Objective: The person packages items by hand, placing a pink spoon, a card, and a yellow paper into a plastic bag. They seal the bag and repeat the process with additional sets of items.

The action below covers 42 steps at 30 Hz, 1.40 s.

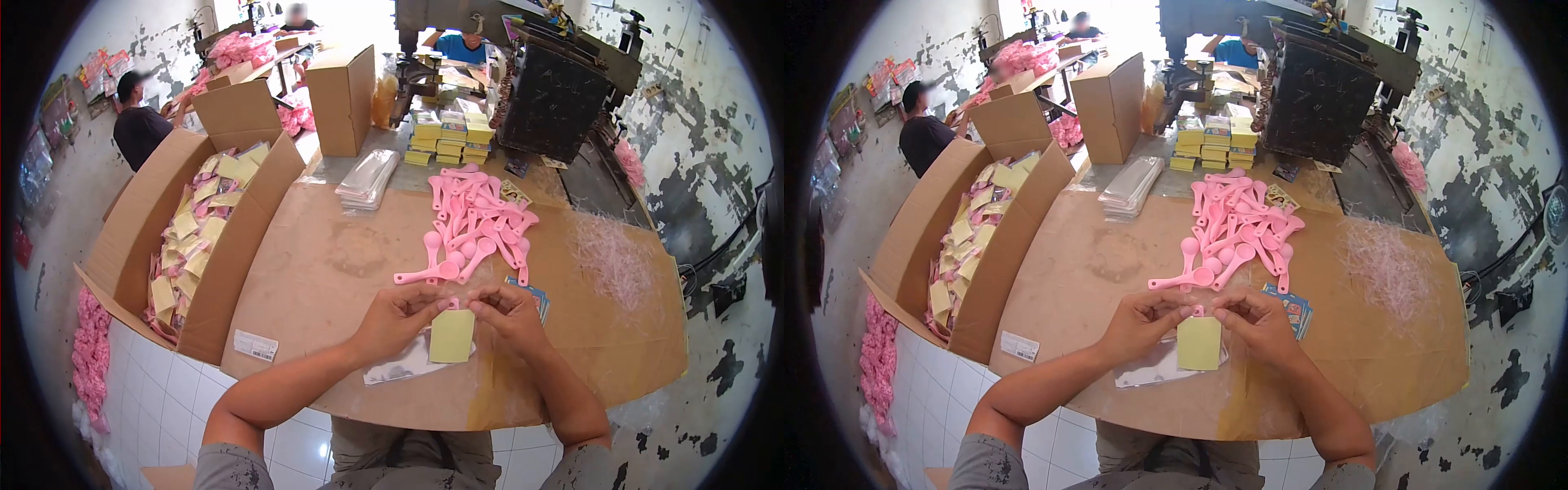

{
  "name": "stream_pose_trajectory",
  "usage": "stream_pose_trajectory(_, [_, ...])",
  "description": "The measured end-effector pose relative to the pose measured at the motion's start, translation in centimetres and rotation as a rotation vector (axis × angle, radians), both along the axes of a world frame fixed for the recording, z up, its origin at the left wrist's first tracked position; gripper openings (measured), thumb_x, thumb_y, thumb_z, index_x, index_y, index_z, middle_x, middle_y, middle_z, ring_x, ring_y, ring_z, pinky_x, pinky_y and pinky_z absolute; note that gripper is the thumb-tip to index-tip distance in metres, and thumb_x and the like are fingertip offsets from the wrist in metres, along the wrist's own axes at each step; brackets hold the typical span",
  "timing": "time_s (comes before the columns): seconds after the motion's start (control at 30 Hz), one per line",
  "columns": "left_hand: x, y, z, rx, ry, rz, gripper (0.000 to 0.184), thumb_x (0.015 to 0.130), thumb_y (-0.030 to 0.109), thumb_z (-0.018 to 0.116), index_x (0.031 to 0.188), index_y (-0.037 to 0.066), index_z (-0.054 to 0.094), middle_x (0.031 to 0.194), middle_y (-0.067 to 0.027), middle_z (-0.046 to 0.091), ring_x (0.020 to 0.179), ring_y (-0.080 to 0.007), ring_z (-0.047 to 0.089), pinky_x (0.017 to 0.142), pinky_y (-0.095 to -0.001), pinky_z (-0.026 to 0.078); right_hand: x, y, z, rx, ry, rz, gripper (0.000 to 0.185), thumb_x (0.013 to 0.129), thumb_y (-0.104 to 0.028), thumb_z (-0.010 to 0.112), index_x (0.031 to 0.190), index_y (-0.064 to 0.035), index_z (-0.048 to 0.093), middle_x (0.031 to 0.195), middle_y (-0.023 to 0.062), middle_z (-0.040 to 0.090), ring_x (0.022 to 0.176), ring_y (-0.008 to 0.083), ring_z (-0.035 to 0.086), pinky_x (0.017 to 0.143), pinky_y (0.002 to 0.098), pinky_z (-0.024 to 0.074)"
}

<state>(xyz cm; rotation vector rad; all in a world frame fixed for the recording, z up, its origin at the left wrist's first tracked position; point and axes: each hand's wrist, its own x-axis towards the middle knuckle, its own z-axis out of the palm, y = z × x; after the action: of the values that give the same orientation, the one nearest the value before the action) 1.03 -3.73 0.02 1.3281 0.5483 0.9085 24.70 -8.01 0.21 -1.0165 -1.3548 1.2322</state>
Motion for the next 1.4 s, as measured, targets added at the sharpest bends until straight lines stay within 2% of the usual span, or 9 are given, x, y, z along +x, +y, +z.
stream_pose_trajectory(0.2, [0.1, -0.2, 0.5, 0.046, 0.033, -0.026, 0.027, 0.103, 0.011, 0.065, 0.127, -0.002, 0.066, 0.111, -0.0048, 0.072, 0.095, -0.0107, 0.071, 0.080, -0.0249, 0.059, 0.2, -0.1, 0.0, -0.019, -0.034, -0.033, 0.019, 0.097, -0.004, 0.071, 0.116, -0.0005, 0.071, 0.108, 0.0024, 0.070, 0.099, 0.0096, 0.066, 0.087, 0.0256, 0.0538])
stream_pose_trajectory(0.4, [-0.1, 0.2, 0.0, -0.080, 0.059, 0.012, 0.025, 0.102, 0.008, 0.066, 0.124, -0.003, 0.068, 0.112, -0.0079, 0.074, 0.101, -0.0123, 0.070, 0.086, -0.0266, 0.059, 0.1, 0.0, 0.0, 0.046, -0.051, -0.027, 0.020, 0.097, -0.004, 0.071, 0.116, 0.0001, 0.071, 0.107, 0.0013, 0.070, 0.098, 0.0091, 0.066, 0.086, 0.0255, 0.0539])
stream_pose_trajectory(0.5, [-0.2, 0.5, -0.4, 0.028, 0.096, 0.029, 0.024, 0.102, 0.007, 0.066, 0.124, -0.003, 0.068, 0.112, -0.0084, 0.074, 0.102, -0.0125, 0.069, 0.087, -0.0269, 0.059, 0.2, 0.2, -0.2, 0.036, -0.013, -0.033, 0.020, 0.097, -0.005, 0.072, 0.116, 0.0000, 0.071, 0.107, 0.0014, 0.069, 0.096, 0.0086, 0.065, 0.084, 0.0254, 0.0538])
stream_pose_trajectory(0.7, [0.0, 0.6, -0.4, -0.011, 0.024, 0.057, 0.023, 0.102, 0.001, 0.063, 0.124, -0.004, 0.068, 0.116, -0.0099, 0.074, 0.104, -0.0130, 0.069, 0.091, -0.0278, 0.057, 0.1, 0.1, 0.0, 0.023, -0.031, -0.044, 0.015, 0.097, -0.004, 0.071, 0.112, 0.0005, 0.073, 0.108, 0.0025, 0.069, 0.094, 0.0082, 0.064, 0.080, 0.0254, 0.0531])
stream_pose_trajectory(0.8, [-0.4, 0.9, -0.3, 0.127, 0.144, 0.047, 0.024, 0.101, -0.003, 0.061, 0.124, -0.003, 0.070, 0.117, -0.0096, 0.074, 0.104, -0.0130, 0.069, 0.091, -0.0276, 0.056, 0.0, 0.4, -0.3, 0.089, 0.027, -0.018, 0.014, 0.098, -0.001, 0.069, 0.111, 0.0008, 0.073, 0.108, 0.0027, 0.068, 0.094, 0.0086, 0.064, 0.081, 0.0255, 0.0523])
stream_pose_trajectory(0.9, [-0.5, 1.0, -0.5, 0.163, 0.126, 0.022, 0.025, 0.103, 0.001, 0.060, 0.125, 0.000, 0.071, 0.113, -0.0061, 0.073, 0.098, -0.0098, 0.067, 0.083, -0.0253, 0.054, 0.5, 0.5, -0.4, 0.151, -0.047, 0.001, 0.015, 0.098, 0.001, 0.067, 0.112, 0.0004, 0.073, 0.107, 0.0028, 0.066, 0.096, 0.0089, 0.064, 0.083, 0.0249, 0.0512])
stream_pose_trajectory(1.1, [-0.6, 1.2, -0.3, 0.134, 0.114, -0.059, 0.025, 0.103, 0.000, 0.060, 0.125, 0.000, 0.071, 0.114, -0.0069, 0.073, 0.101, -0.0109, 0.068, 0.086, -0.0271, 0.056, 1.1, 0.5, -0.3, 0.109, -0.059, 0.009, 0.026, 0.094, 0.010, 0.059, 0.112, -0.0012, 0.074, 0.106, 0.0027, 0.065, 0.099, 0.0097, 0.063, 0.087, 0.0251, 0.0499])
stream_pose_trajectory(1.3, [-0.8, 1.5, -0.4, 0.119, 0.084, -0.061, 0.026, 0.106, 0.012, 0.058, 0.125, -0.002, 0.070, 0.113, -0.0084, 0.074, 0.099, -0.0141, 0.070, 0.087, -0.0312, 0.059, 1.7, 0.5, 0.6, 0.134, -0.237, 0.022, 0.022, 0.094, 0.003, 0.061, 0.109, 0.0004, 0.077, 0.110, 0.0049, 0.067, 0.098, 0.0132, 0.062, 0.086, 0.0285, 0.0499])
stream_pose_trajectory(1.4, [-0.7, 1.4, 0.1, -0.133, 0.038, -0.089, 0.030, 0.107, 0.017, 0.058, 0.124, -0.004, 0.070, 0.113, -0.0096, 0.074, 0.100, -0.0148, 0.071, 0.088, -0.0320, 0.059, 1.5, 0.4, 1.0, 0.038, -0.085, 0.039, 0.019, 0.095, -0.003, 0.064, 0.108, -0.0007, 0.078, 0.108, 0.0045, 0.068, 0.098, 0.0133, 0.061, 0.085, 0.0281, 0.0488])
